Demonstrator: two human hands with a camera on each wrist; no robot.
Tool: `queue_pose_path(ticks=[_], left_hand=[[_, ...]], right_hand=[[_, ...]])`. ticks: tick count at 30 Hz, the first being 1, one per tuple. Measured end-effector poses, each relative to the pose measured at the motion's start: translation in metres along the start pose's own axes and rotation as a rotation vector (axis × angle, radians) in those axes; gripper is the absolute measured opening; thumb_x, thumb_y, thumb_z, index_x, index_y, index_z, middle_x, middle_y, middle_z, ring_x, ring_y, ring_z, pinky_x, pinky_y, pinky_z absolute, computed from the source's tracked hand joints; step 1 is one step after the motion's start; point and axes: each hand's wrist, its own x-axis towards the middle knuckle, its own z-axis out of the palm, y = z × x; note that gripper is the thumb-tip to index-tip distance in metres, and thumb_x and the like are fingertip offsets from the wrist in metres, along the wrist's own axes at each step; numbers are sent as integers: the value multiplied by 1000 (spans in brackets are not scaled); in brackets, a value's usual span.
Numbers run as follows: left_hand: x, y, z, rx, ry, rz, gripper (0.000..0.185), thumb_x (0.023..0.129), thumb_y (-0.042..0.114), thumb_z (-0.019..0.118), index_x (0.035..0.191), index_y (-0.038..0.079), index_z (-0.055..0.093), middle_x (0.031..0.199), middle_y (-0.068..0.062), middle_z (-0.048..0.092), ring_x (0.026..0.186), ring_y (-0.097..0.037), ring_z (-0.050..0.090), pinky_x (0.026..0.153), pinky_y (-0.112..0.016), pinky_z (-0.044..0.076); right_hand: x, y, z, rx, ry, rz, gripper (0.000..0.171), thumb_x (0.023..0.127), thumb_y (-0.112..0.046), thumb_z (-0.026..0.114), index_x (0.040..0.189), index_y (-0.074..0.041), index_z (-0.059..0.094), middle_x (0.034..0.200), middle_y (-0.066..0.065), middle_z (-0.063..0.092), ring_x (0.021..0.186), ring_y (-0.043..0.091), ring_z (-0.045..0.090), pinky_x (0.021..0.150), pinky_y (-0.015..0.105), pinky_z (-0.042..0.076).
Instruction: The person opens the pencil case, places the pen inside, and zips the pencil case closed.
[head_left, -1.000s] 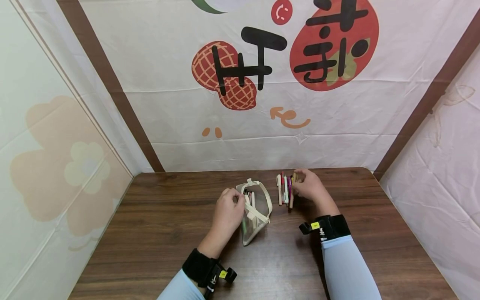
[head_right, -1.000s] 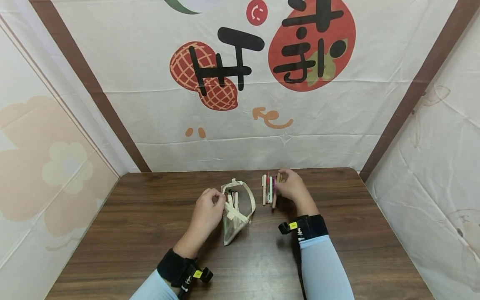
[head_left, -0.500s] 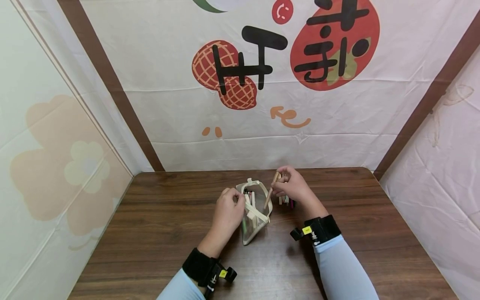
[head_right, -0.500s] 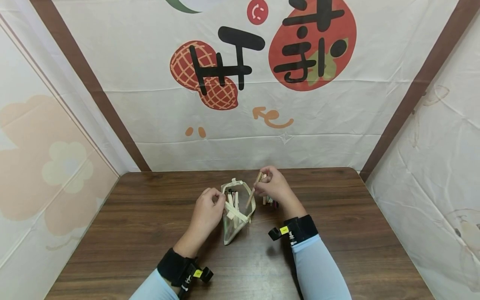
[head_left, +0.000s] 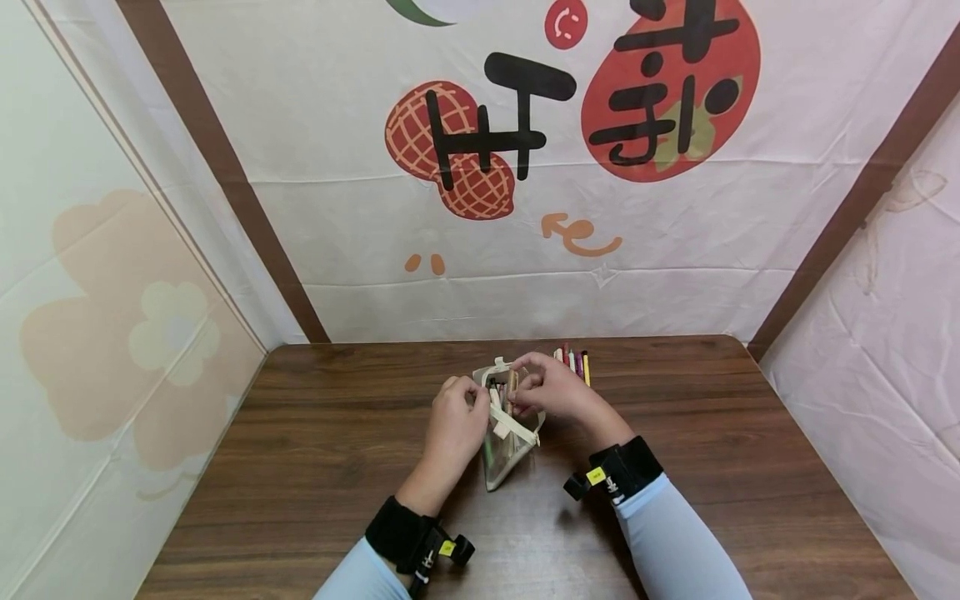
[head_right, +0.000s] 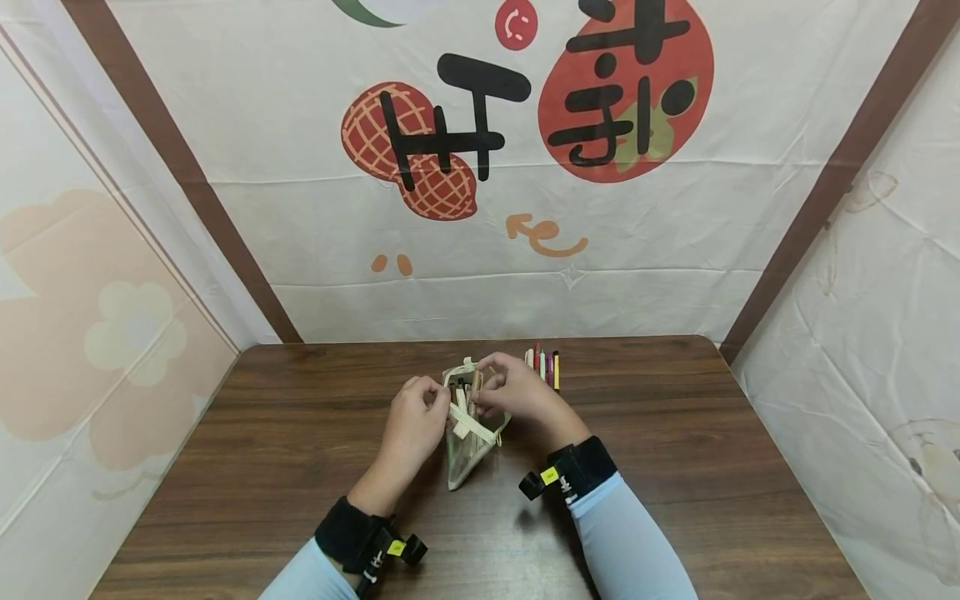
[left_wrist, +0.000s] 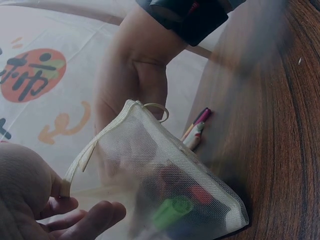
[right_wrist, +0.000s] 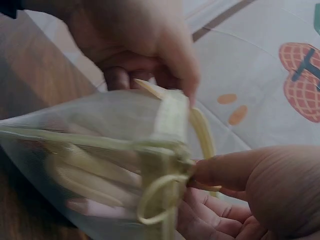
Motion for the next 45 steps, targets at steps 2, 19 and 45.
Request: queue_pose_path(ticks=[2,19,45], left_hand=[[0,0,0,3,-4,-4,19,102,20,59,92,8,71,97,-6,62,75,-18,56,68,-32,49],[0,1,0,13,9,2,19,101,21,60,86,11,68,95,-6,61,76,-19,55,69,-33,48],[0,1,-1,11,0,-8,20,101,22,60,87,10,68,95,-6,62,79,-19,56,70,-33,48]], right_hand=[[0,1,5,-49,-6,-1,50,98,-4,70,145,-4,53,96,14,79,82,26,78,74,41,65],[6,3,23,-419,67,-47,11,94,-6,68,103,-11,72,85,-2,74,74,11,64,69,28,51],[-10,26,-64,-502,473,136,24,104,-25,62,121,-10,69,107,11,69,90,26,65,75,37,53]])
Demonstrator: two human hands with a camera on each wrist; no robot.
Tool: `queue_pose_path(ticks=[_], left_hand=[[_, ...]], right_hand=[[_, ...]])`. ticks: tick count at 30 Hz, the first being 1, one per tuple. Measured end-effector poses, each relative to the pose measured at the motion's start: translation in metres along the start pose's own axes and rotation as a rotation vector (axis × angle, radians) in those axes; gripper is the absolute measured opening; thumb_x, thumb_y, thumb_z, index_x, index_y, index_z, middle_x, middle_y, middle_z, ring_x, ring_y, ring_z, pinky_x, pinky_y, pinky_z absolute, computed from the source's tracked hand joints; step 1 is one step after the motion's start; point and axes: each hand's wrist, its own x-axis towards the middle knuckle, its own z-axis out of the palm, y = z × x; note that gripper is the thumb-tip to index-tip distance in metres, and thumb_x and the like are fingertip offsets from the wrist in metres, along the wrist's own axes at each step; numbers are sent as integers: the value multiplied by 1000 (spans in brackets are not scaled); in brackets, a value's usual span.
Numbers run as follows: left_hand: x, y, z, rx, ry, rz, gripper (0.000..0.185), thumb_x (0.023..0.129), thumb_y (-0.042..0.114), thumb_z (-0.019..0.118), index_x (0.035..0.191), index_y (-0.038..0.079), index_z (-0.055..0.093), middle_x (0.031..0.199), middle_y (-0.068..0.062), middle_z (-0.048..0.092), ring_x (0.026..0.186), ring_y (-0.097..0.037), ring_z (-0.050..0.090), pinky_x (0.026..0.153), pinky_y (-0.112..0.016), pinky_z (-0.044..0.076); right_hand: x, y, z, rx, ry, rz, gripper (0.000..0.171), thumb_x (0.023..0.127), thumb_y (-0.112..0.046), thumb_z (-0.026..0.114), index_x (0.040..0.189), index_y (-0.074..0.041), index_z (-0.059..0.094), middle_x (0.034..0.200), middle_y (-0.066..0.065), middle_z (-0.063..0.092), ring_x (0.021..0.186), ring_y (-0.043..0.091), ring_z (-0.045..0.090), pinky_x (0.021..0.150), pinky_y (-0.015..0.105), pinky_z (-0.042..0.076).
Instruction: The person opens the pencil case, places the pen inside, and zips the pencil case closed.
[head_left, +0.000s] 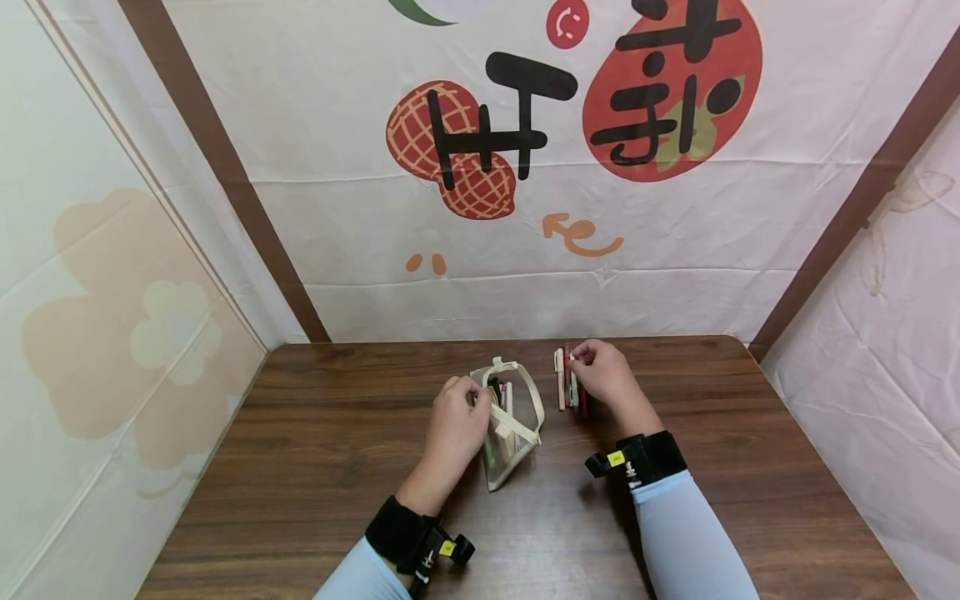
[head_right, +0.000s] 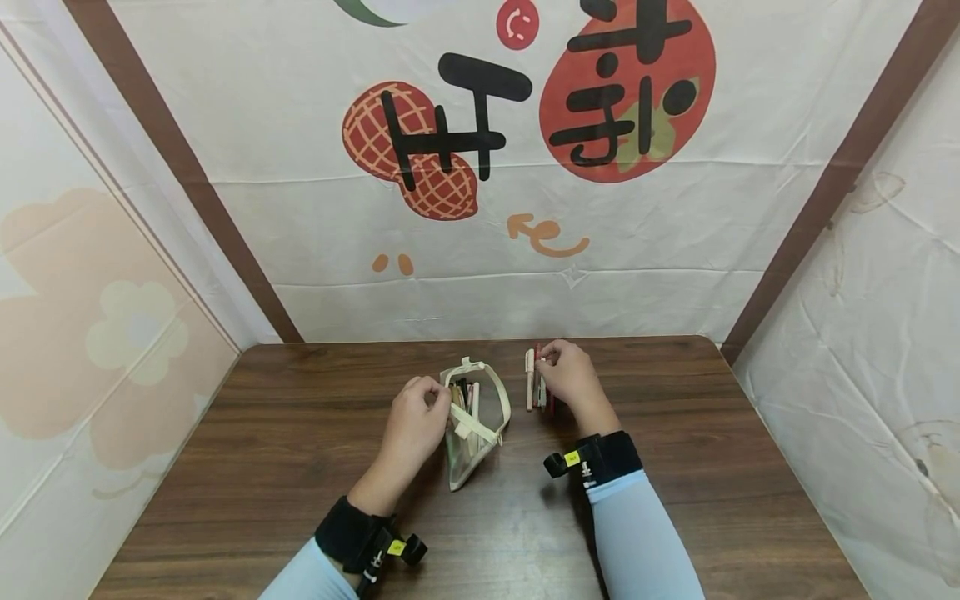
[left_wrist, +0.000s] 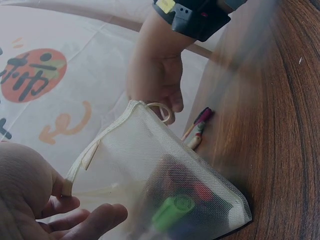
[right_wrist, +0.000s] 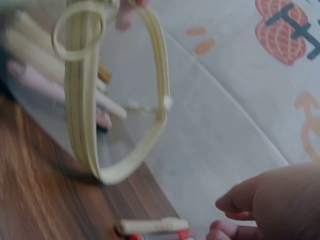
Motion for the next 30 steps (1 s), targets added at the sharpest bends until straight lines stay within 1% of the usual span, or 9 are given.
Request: queue_pose_path(ticks=[1,5,8,10,12,17,21,30], left_hand=[[0,0,0,-1,-1,-1,20,101,22,60,87,10,68,95,-6,61,79,-19,55,70,-33,48],[0,-2,1,0,1,2,20,101,21,60,87,10,67,95,-6,61,77,-19,55,68,-32,48],[0,-3,1,3,6,5,19,100,21,59,87,10,67,95,-6,61,77,-19,54,68,-32,47],[0,-3,1,5,7,5,19,100,21,60,86,11,67,95,-6,61,77,-19,55,68,-32,47],[0,-3,1,6,9,3,19,100,21,60,86,11,67,95,-5,61,78,-19,55,69,-33,47],[0,-2,1,9,8,1,19,100,22,60,86,11,67,96,-5,62,79,-20,56,69,-33,48],[0,-2,1,6,0,1,20,101,23,60,87,11,67,96,-5,61,77,-19,54,67,-32,47],[1,-2,2,-2,4,12,20,101,22,60,85,12,66,92,-5,58,75,-18,52,66,-32,46]], right_hand=[[1,3,-2,-18,7,14,27,104,-25,61,124,-9,68,111,11,68,92,25,64,76,38,52],[2,11,-6,-42,3,64,36,106,-24,57,137,-6,63,123,17,68,98,30,65,79,43,54],[4,16,-6,-76,-3,84,38,106,-22,58,139,-5,62,129,19,68,108,34,66,86,48,55],[5,19,-6,-110,-10,93,39,105,-22,59,140,-5,62,130,20,67,114,35,65,92,50,55],[6,22,-5,-135,-23,99,39,105,-23,61,140,-5,61,130,21,67,117,37,65,95,52,55],[7,26,-4,-153,-57,110,41,105,-22,63,141,-4,59,131,22,67,118,38,66,96,54,55],[7,27,-3,-150,-75,118,41,105,-20,62,142,-4,58,132,22,67,119,38,66,95,54,55],[7,26,-4,-166,-86,120,42,103,-17,64,142,-3,58,127,22,68,114,36,66,92,51,56]])
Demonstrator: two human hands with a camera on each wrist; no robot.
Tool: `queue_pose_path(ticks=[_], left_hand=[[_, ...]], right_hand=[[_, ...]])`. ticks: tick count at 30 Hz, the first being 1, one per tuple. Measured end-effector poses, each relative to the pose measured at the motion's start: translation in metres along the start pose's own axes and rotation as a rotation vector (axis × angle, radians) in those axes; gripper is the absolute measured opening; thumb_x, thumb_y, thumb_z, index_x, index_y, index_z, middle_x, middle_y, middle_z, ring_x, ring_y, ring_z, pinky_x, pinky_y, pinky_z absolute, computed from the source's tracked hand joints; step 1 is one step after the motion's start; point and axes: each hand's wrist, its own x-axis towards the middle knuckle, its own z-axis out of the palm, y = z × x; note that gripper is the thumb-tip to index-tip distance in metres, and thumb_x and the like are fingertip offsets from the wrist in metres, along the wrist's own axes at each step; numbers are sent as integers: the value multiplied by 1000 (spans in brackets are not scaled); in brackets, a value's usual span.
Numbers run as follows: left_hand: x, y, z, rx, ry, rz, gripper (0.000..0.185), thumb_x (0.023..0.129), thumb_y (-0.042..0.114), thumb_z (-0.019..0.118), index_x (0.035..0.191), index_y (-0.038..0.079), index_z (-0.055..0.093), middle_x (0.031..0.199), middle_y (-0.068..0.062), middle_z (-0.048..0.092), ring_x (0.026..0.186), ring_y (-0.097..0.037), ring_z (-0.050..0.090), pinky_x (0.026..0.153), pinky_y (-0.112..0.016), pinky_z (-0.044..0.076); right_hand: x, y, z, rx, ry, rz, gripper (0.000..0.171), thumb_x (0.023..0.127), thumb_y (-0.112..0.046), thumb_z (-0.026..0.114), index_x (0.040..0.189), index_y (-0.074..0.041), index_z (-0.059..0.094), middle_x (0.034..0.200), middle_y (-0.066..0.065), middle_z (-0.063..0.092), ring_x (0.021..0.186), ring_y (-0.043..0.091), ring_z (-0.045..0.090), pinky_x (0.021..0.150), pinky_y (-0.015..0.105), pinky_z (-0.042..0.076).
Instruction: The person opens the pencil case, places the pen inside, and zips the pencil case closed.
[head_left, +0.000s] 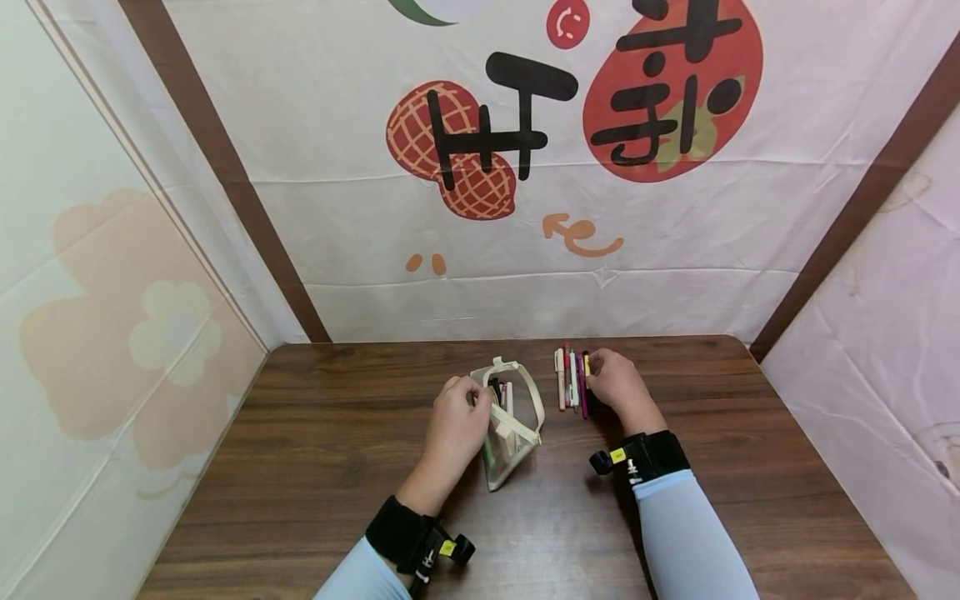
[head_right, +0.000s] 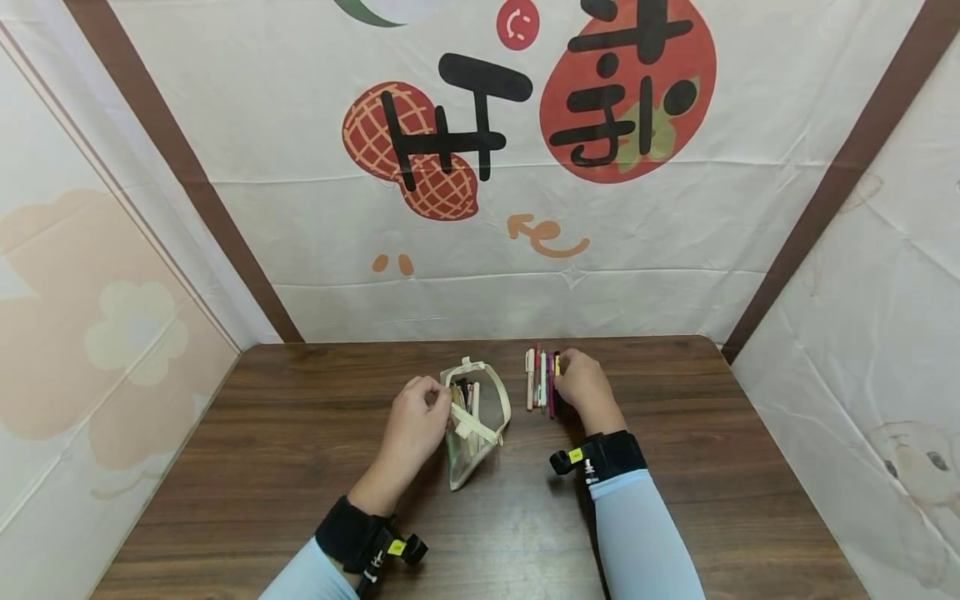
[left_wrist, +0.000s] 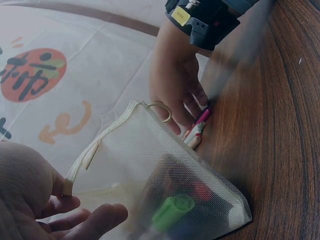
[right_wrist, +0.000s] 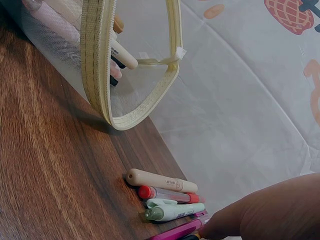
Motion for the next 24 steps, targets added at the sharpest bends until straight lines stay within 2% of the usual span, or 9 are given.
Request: queue_pose_path(ticks=[12,19,24], left_hand=[[2,2,0,-6,-10,-13,21,102,22,59,85,12,65,93,-5,58,74,-19,52,66,-32,45],[2,1,0,-6,-7,-9,21,102,23,59,85,12,66,94,-5,59,76,-19,53,68,-32,46],[1,0,0,-4,-4,-8,20,101,22,60,85,12,66,93,-5,59,76,-19,53,67,-32,47]], right_hand=[[-1,-6,-2,-62,18,-15,55,94,-17,72,145,-2,56,136,24,67,115,37,66,100,55,54],[0,-3,3,-76,21,5,54,97,-24,71,145,-3,56,138,24,65,122,40,64,104,57,53],[0,-3,6,-104,40,7,52,97,-22,71,143,-2,57,139,24,65,122,38,64,104,56,53]])
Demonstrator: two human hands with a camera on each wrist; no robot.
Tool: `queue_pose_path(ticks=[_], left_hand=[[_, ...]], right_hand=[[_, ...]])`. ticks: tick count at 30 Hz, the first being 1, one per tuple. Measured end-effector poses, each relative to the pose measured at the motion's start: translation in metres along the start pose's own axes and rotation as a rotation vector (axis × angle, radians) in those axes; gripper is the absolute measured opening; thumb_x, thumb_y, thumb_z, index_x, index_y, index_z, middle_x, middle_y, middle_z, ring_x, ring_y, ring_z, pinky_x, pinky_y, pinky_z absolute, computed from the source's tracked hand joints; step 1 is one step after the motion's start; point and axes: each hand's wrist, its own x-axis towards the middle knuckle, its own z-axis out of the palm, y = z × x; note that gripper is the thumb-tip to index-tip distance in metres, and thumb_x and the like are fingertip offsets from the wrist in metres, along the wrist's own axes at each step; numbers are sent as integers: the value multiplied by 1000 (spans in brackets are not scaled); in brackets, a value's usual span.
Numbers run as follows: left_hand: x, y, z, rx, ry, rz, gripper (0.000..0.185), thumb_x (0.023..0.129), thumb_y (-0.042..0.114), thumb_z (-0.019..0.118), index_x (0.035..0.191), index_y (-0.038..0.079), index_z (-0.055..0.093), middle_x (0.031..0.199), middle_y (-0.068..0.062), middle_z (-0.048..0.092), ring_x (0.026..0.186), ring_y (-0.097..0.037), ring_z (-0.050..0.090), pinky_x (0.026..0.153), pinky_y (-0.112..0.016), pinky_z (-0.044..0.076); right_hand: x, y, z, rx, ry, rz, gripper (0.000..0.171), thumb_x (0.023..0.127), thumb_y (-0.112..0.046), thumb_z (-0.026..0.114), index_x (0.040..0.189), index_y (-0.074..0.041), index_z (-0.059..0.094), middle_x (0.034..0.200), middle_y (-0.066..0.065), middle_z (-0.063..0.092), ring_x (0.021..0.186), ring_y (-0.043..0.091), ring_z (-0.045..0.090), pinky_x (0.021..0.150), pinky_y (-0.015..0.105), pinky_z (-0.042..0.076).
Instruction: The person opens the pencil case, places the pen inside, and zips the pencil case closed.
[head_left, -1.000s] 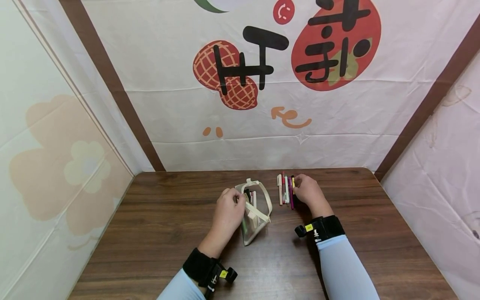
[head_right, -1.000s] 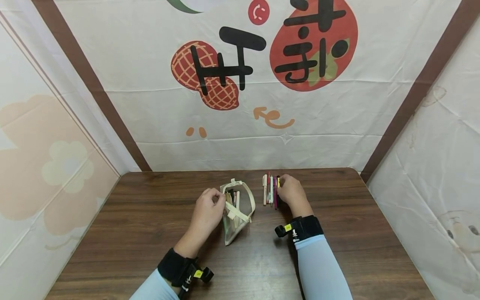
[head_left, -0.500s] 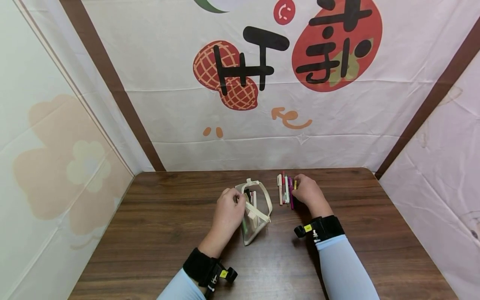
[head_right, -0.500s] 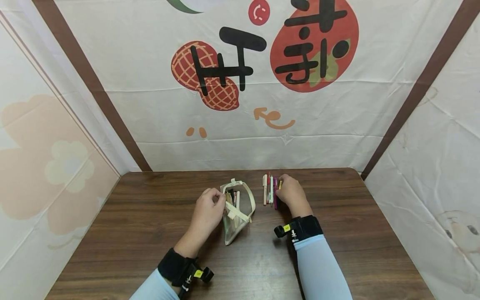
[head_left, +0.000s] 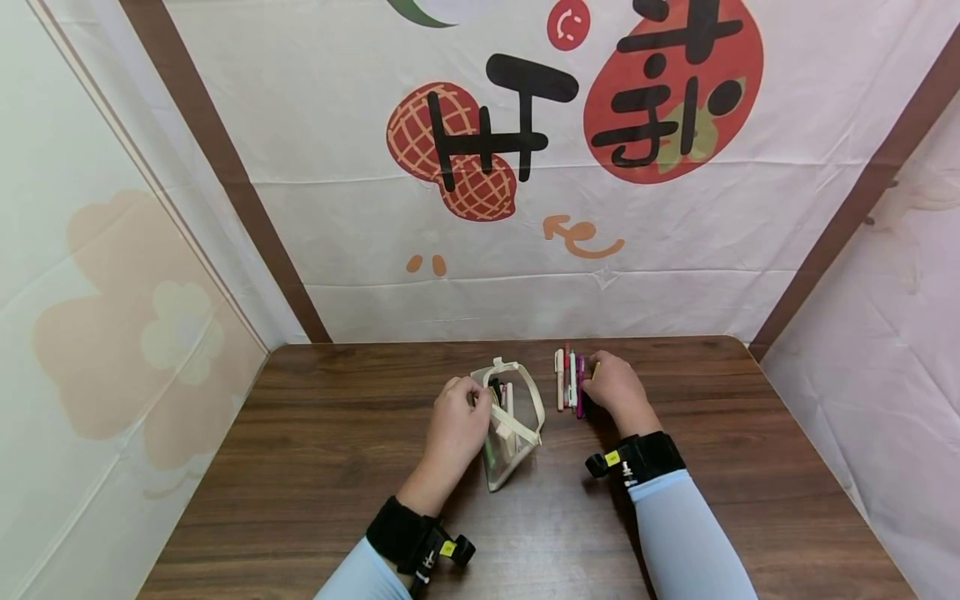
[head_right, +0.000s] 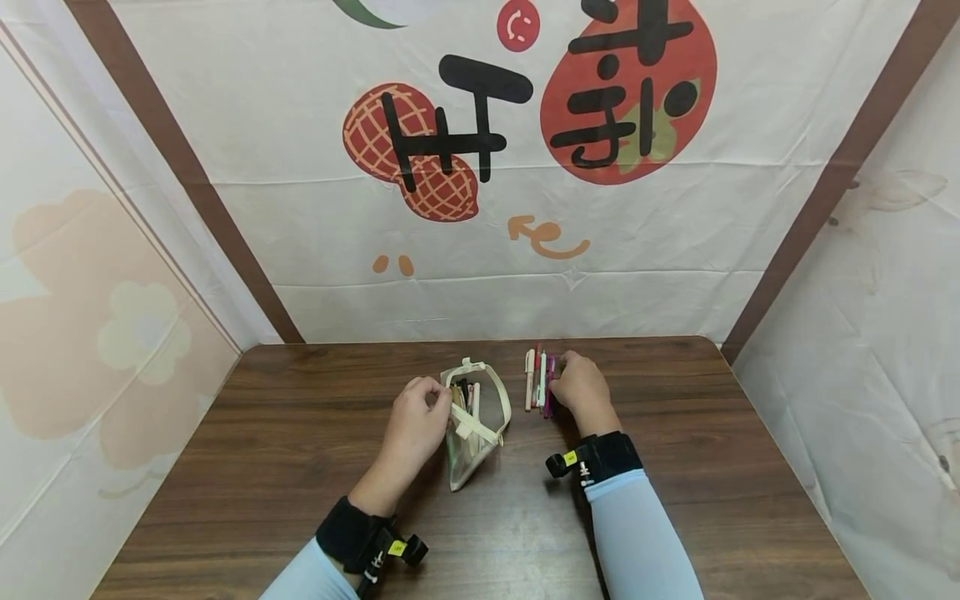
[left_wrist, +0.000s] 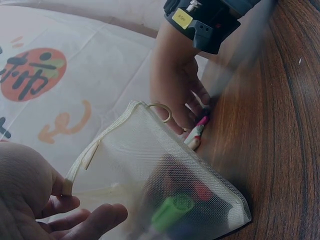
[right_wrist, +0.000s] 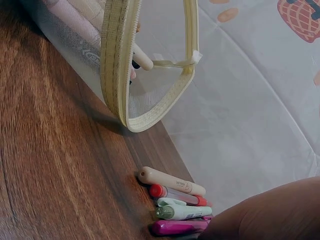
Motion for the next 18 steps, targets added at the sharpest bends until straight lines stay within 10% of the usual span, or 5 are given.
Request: queue_pose_path(ticks=[12,18], left_hand=[[-2,1,-3,3,-13,-10,20,102,23,60,87,12,67,91,-4,58,73,-17,53,65,-31,46],[-2,2,-2,9,-10,-12,19,101,23,60,88,11,68,91,-4,59,73,-17,53,65,-32,47]], right_hand=[[-4,-1,-7,94,-4,29,66,99,-23,65,159,-7,42,157,25,50,139,45,54,113,60,47],[-4,-2,-14,204,-1,18,73,97,-21,65,164,-12,37,104,18,71,75,28,64,75,43,55]])
